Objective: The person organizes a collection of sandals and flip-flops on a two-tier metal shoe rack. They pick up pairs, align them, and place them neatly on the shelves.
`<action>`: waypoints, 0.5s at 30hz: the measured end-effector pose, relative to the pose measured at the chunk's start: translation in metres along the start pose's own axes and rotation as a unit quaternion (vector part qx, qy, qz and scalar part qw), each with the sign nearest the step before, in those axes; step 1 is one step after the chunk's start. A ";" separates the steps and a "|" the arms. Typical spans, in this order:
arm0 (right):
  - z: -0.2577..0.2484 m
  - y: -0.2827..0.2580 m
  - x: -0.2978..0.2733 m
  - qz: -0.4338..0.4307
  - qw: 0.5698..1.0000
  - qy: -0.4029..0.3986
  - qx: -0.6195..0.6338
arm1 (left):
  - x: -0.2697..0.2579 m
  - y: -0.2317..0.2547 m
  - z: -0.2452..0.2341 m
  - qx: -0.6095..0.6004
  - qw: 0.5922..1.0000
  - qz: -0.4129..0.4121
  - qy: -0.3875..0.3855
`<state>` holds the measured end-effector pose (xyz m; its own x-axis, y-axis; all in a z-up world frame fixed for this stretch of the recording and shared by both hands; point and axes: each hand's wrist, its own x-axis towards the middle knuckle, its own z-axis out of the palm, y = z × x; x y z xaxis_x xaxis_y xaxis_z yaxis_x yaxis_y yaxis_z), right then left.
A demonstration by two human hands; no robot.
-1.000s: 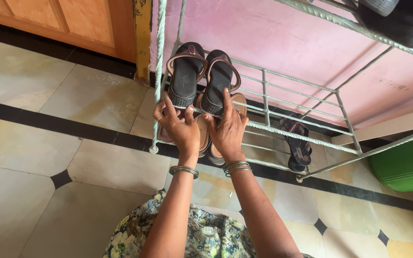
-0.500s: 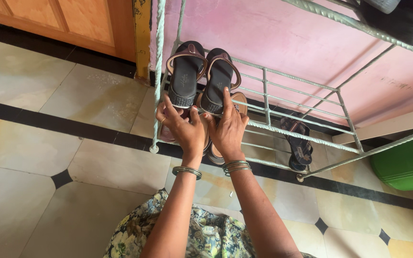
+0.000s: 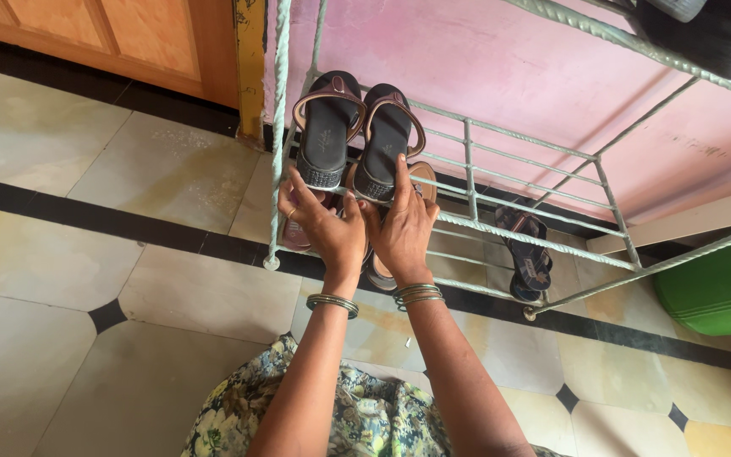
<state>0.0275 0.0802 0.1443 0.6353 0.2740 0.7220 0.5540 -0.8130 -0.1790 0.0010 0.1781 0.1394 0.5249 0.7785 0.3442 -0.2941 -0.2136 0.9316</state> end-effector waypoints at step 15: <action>0.010 0.005 -0.011 -0.010 1.000 -0.010 -0.023 | -0.006 0.002 0.003 0.008 1.000 0.020 0.018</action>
<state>0.0285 0.0782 0.1292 0.6354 0.2993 0.7118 0.5409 -0.8304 -0.1337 -0.0005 0.1715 0.1395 0.4833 0.7905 0.3762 -0.3005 -0.2538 0.9194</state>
